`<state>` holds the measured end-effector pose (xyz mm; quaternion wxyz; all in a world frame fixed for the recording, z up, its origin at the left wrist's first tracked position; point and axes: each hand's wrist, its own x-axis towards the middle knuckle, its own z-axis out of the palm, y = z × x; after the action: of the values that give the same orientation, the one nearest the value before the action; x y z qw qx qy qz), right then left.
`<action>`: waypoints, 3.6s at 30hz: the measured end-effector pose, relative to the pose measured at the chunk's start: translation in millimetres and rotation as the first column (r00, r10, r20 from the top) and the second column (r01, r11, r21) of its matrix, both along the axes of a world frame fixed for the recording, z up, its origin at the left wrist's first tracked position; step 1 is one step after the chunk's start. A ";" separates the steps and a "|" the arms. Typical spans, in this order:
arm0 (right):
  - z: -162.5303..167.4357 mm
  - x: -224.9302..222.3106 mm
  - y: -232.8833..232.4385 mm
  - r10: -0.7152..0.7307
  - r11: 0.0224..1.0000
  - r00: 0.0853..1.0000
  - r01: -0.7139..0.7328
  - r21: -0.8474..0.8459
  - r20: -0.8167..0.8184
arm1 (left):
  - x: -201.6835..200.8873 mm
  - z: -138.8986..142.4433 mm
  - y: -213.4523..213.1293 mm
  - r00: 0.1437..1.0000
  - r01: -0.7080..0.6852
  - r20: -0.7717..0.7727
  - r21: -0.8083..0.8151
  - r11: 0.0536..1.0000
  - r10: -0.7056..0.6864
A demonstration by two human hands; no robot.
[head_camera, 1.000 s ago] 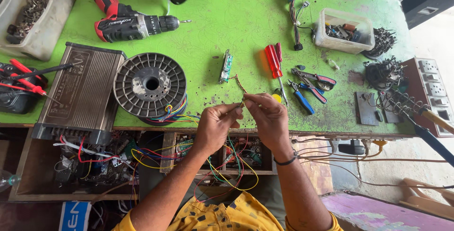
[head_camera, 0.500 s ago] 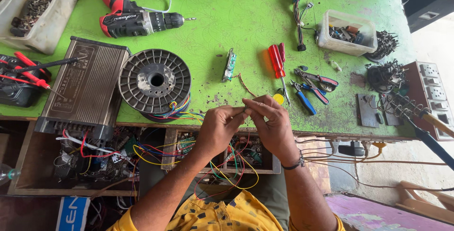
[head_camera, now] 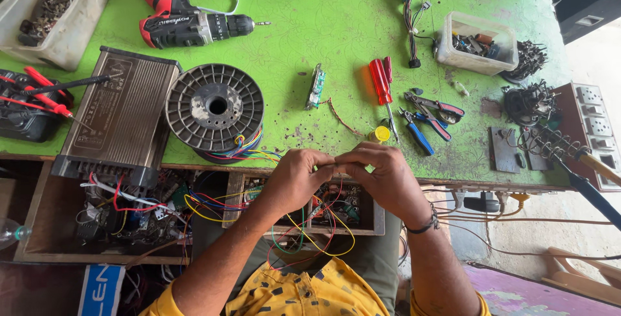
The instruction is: The person strips the insulation from several colored wires using pliers, then solders the exposed wire ends to a small circuit board using a soldering iron and solder. The person works at a cluttered workbench with various tools and electronic components.
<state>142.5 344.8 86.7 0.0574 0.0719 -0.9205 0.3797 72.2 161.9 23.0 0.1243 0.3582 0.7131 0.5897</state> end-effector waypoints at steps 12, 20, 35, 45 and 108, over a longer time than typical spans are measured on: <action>-41.0 -72.2 53.4 -0.119 0.950 0.972 0.170 -0.261 0.201 | -11.8 -62.0 13.5 0.836 -0.161 0.548 0.200 0.967 0.026; -63.8 -110.9 58.1 -0.139 0.980 0.976 0.160 -0.120 0.168 | -9.8 -64.3 -6.6 0.912 0.011 0.410 -0.060 0.998 0.015; -63.5 -83.2 82.5 -0.289 0.957 0.946 0.281 -0.073 -0.148 | 8.8 -76.7 -9.9 0.785 -0.217 0.611 0.114 0.969 0.104; -33.2 -53.1 190.1 -0.352 0.735 0.916 0.140 0.664 0.195 | -7.3 -78.4 -12.3 0.862 -0.168 0.508 0.288 0.943 -0.002; -61.5 34.5 155.7 -0.441 0.681 0.871 0.482 0.552 -0.217 | -56.3 -55.3 4.1 0.918 0.039 0.395 0.018 0.999 -0.043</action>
<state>177.0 500.5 25.2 0.1564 -0.1355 -0.9773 0.0454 15.9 165.9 -32.3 0.2760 0.2473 0.6629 0.6505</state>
